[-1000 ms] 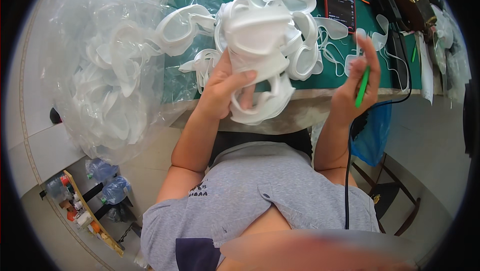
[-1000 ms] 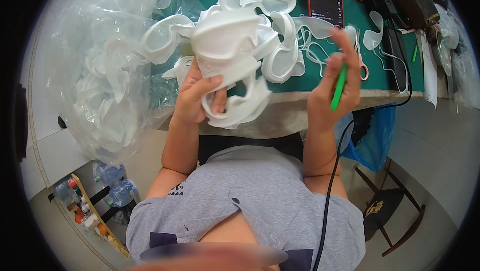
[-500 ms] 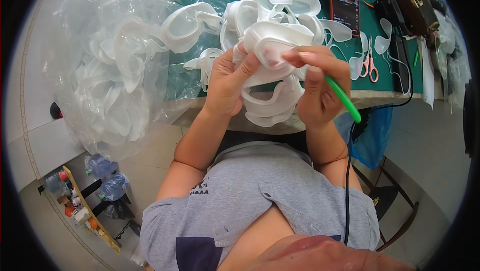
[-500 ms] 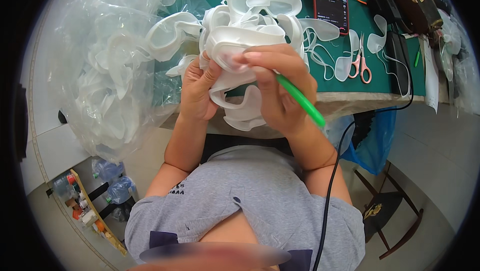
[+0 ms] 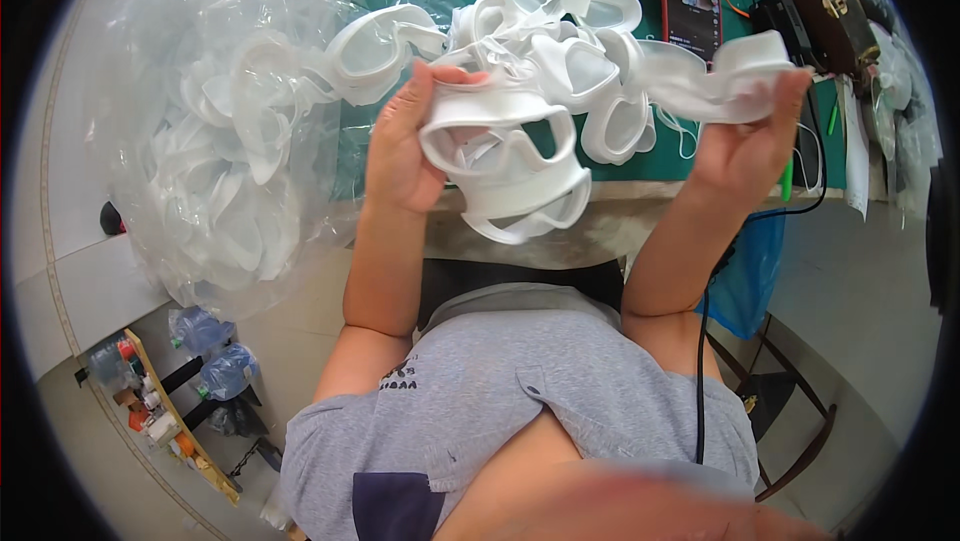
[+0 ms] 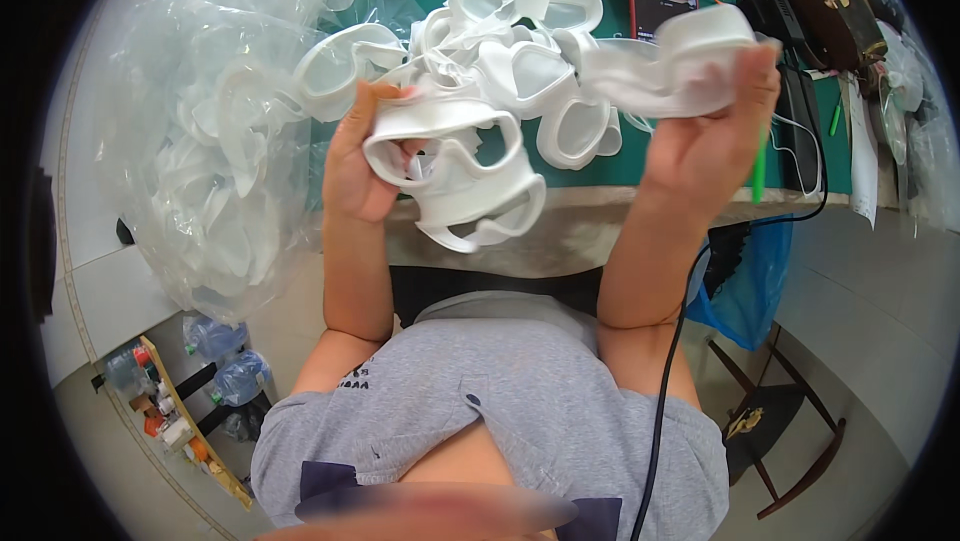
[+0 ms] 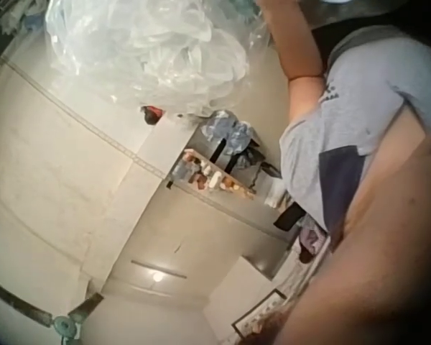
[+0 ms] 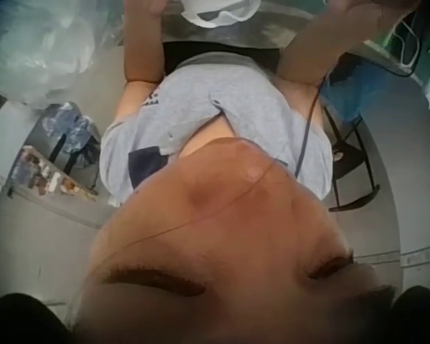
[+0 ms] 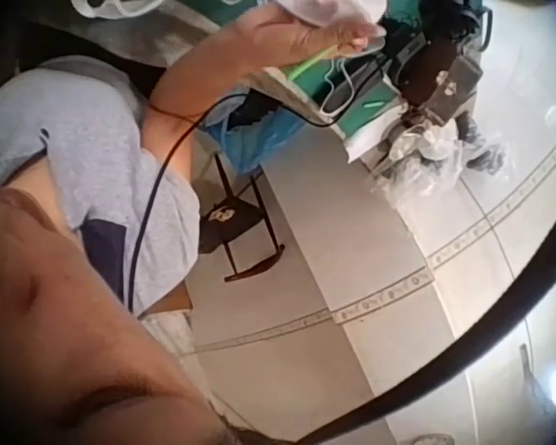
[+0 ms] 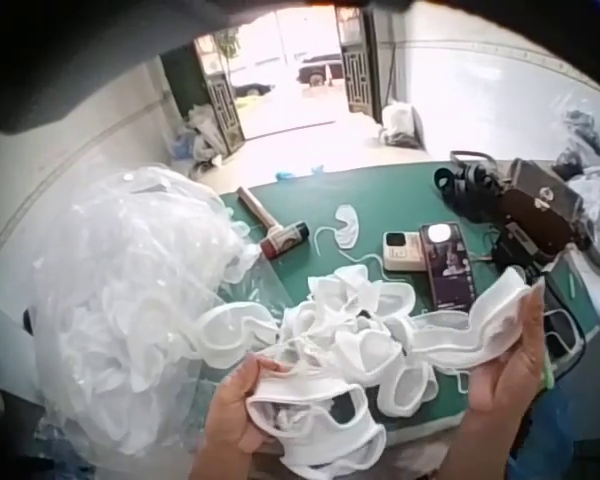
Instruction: Trimming and assembling white plastic or foam components for toys at a workbench.
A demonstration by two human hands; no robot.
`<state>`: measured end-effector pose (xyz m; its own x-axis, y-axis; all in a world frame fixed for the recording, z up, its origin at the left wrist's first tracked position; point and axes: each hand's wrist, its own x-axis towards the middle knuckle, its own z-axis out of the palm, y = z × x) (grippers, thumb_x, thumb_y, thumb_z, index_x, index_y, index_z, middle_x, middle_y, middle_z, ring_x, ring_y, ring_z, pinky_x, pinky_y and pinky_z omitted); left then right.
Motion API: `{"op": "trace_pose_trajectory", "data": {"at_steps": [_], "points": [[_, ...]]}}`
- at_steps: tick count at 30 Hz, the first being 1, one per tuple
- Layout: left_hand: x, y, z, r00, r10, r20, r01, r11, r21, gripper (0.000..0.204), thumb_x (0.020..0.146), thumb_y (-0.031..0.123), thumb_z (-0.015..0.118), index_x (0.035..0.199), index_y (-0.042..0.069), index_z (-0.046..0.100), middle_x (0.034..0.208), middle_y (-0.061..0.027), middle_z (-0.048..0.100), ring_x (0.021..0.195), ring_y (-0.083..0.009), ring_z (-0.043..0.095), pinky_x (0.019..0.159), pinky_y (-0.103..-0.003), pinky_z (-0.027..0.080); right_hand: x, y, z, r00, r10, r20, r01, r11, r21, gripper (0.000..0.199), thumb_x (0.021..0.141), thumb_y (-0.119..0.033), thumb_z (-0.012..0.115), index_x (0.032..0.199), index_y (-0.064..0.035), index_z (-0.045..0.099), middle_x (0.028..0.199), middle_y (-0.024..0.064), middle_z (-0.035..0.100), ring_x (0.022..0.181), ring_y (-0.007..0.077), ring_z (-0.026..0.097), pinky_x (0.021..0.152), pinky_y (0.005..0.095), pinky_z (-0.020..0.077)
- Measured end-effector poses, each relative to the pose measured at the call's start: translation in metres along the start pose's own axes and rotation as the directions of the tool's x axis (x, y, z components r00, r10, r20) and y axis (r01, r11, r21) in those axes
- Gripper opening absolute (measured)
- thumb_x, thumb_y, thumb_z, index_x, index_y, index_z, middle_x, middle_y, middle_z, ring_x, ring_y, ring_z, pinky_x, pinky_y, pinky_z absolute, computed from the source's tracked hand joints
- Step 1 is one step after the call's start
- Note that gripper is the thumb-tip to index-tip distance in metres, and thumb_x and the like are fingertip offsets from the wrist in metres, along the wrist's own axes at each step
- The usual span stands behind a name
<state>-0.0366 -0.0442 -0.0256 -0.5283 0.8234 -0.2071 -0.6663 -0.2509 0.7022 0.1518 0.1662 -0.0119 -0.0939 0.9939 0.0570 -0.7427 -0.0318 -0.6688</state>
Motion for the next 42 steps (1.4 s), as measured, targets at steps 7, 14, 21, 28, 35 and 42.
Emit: {"op": "trace_pose_trajectory", "data": {"at_steps": [7, 14, 21, 28, 35, 42], "points": [[-0.011, 0.024, 0.002, 0.978, 0.134, -0.161, -0.032, 0.853, 0.521, 0.04, 0.096, 0.031, 0.055, 0.12, -0.002, 0.057, 0.111, -0.0169, 0.063, 0.096, -0.0226, 0.064, 0.081, -0.031, 0.053, -0.009, -0.004, -0.003, 0.898, 0.202, 0.391, -0.193, 0.979, -0.065, 0.027, 0.096, -0.028, 0.057, 0.108, -0.0045, 0.056, 0.108, 0.0117, 0.062, 0.096, 0.0196, 0.062, 0.086, 0.0376, 0.0516], [-0.032, 0.008, 0.037, 0.963, 0.117, 0.245, -0.22, 0.865, 0.451, 0.041, 0.089, 0.021, 0.068, 0.12, -0.002, 0.055, 0.107, -0.0094, 0.063, 0.095, -0.0133, 0.059, 0.086, -0.027, 0.046, -0.061, 0.012, 0.049, 0.501, 0.512, 0.698, -0.209, 0.854, -0.477, 0.03, 0.082, -0.021, 0.074, 0.097, -0.0016, 0.056, 0.107, 0.0133, 0.064, 0.09, 0.0144, 0.06, 0.082, 0.0242, 0.0469], [-0.023, -0.007, 0.031, 0.994, -0.052, 0.101, 0.037, 0.989, 0.142, 0.031, 0.089, 0.013, 0.067, 0.113, -0.001, 0.054, 0.101, -0.0093, 0.066, 0.091, -0.0154, 0.064, 0.081, -0.033, 0.055, -0.07, 0.021, 0.051, 0.749, -0.033, 0.661, 0.414, 0.803, -0.429, 0.029, 0.09, -0.008, 0.061, 0.117, 0.0012, 0.062, 0.098, 0.0104, 0.066, 0.083, 0.0175, 0.06, 0.075, 0.0269, 0.0482], [-0.023, -0.022, 0.033, 0.998, 0.056, 0.03, -0.057, 0.998, 0.019, 0.022, 0.089, 0.008, 0.066, 0.106, 0.003, 0.053, 0.107, -0.0125, 0.064, 0.097, -0.0194, 0.064, 0.084, -0.038, 0.056, -0.103, 0.013, 0.024, 0.726, 0.077, 0.684, 0.246, 0.899, -0.363, 0.014, 0.087, 0.003, 0.059, 0.101, 0.0009, 0.061, 0.09, 0.0128, 0.064, 0.081, 0.0194, 0.061, 0.071, 0.0309, 0.0482], [-0.027, -0.024, 0.038, 0.985, 0.17, 0.038, -0.171, 0.984, 0.038, 0.023, 0.087, 0.003, 0.066, 0.104, 0.004, 0.051, 0.103, -0.0129, 0.066, 0.094, -0.0199, 0.065, 0.082, -0.036, 0.056, -0.092, 0.016, 0.022, 0.543, -0.005, 0.84, 0.592, 0.712, -0.379, 0.021, 0.077, 0.002, 0.071, 0.096, -0.0029, 0.061, 0.09, 0.0107, 0.065, 0.077, 0.0254, 0.06, 0.068, 0.0311, 0.0464], [-0.028, -0.029, 0.038, 0.932, 0.36, 0.035, -0.36, 0.912, 0.196, 0.02, 0.085, -0.002, 0.066, 0.099, 0.003, 0.053, 0.1, -0.0104, 0.066, 0.09, -0.0154, 0.064, 0.08, -0.03, 0.054, -0.094, 0.012, 0.027, 0.564, 0.026, 0.825, 0.618, 0.649, -0.443, 0.021, 0.075, -0.002, 0.073, 0.094, -0.005, 0.063, 0.094, 0.0116, 0.065, 0.081, 0.0264, 0.06, 0.068, 0.0322, 0.0471]]}}
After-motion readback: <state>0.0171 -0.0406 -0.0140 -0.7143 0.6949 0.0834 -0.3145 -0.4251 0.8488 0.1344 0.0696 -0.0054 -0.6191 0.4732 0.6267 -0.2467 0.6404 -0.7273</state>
